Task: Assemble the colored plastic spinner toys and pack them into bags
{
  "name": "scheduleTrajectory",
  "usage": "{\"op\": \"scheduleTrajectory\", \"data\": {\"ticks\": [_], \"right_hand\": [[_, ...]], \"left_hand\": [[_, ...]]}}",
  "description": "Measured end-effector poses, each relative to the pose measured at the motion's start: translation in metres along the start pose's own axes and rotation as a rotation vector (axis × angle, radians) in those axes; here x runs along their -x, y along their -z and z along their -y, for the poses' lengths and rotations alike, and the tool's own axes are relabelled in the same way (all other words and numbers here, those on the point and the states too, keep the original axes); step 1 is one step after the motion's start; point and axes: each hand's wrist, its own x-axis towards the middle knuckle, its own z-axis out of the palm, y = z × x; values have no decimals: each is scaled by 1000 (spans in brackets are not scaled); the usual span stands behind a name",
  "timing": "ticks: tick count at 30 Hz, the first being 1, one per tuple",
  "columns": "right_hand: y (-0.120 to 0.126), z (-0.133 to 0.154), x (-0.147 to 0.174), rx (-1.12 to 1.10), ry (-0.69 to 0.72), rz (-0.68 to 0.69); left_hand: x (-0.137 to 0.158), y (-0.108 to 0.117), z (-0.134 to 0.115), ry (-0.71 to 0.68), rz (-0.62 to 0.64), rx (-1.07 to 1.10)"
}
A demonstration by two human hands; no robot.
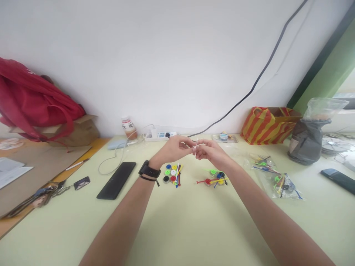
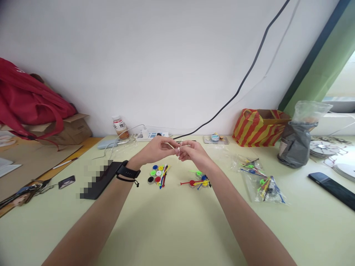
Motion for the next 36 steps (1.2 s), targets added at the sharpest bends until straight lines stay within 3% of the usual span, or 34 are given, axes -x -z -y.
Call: {"op": "scheduleTrajectory", "data": {"ticks": [5,9,13,20,28,36], "right_hand": [[-11,-10,-1,191,-27,54],[-15,-22,-3,416,-72,3],[-6,-32,-6,603,-149,-33],[12,-27,-6,954,-194,49],[55,-7,10,1178,-278,200],[54,4,7,1065,-186,133]], "left_hand": [[6,1,8,-33,81,-57],[8,-4,20,-38,100,-90],[6,-9,39,9,149,-141],[3,-11,63,67,308,-304],[3,-9,72,96,276,-334],[2,-4,49,4,135,-287]]}}
